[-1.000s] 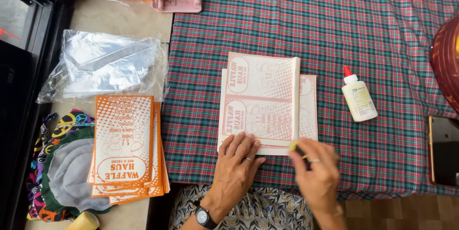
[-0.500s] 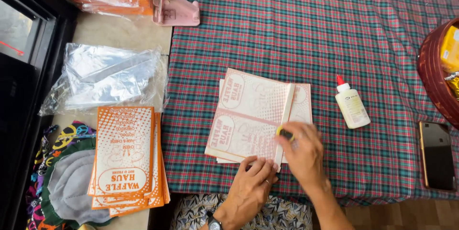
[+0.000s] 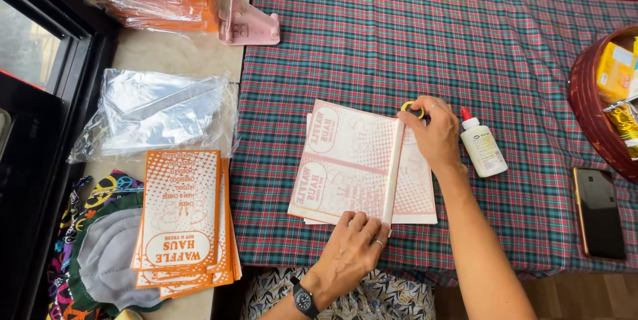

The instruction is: Folding and gluing paper sheets to assemble food packaging bags

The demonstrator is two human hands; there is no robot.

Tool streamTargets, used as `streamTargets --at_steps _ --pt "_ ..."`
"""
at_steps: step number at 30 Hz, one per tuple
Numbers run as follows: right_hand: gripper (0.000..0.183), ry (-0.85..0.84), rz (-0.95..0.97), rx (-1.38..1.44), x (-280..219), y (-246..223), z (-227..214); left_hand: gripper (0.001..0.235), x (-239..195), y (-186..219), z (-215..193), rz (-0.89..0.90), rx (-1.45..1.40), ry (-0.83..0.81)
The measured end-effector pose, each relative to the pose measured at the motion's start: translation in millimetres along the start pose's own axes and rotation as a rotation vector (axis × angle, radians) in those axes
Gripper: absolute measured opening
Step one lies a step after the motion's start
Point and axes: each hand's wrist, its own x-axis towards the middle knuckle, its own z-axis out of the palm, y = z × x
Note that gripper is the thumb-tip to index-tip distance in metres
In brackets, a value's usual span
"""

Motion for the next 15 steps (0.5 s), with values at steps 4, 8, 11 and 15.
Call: streamTargets --at_steps 4,8,11,15 --pt "0.051 0.089 -0.025 -0.018 -31 -6 -17 0.021 0 -5 7 0.027 0.048 -0.010" --pt "0.030 -0.050 0.345 -0.009 -73 -62 -38 0.020 4 0 -7 0.027 -0.012 0.085" --pt "0.031 -0.238 0.767 0.210 -87 -93 -44 0.018 8 10 -27 0.038 -0.065 0.249" --pt "0.031 -0.029 0.818 0.796 -109 -63 -16 0.011 12 22 -47 0.044 -0.106 0.413"
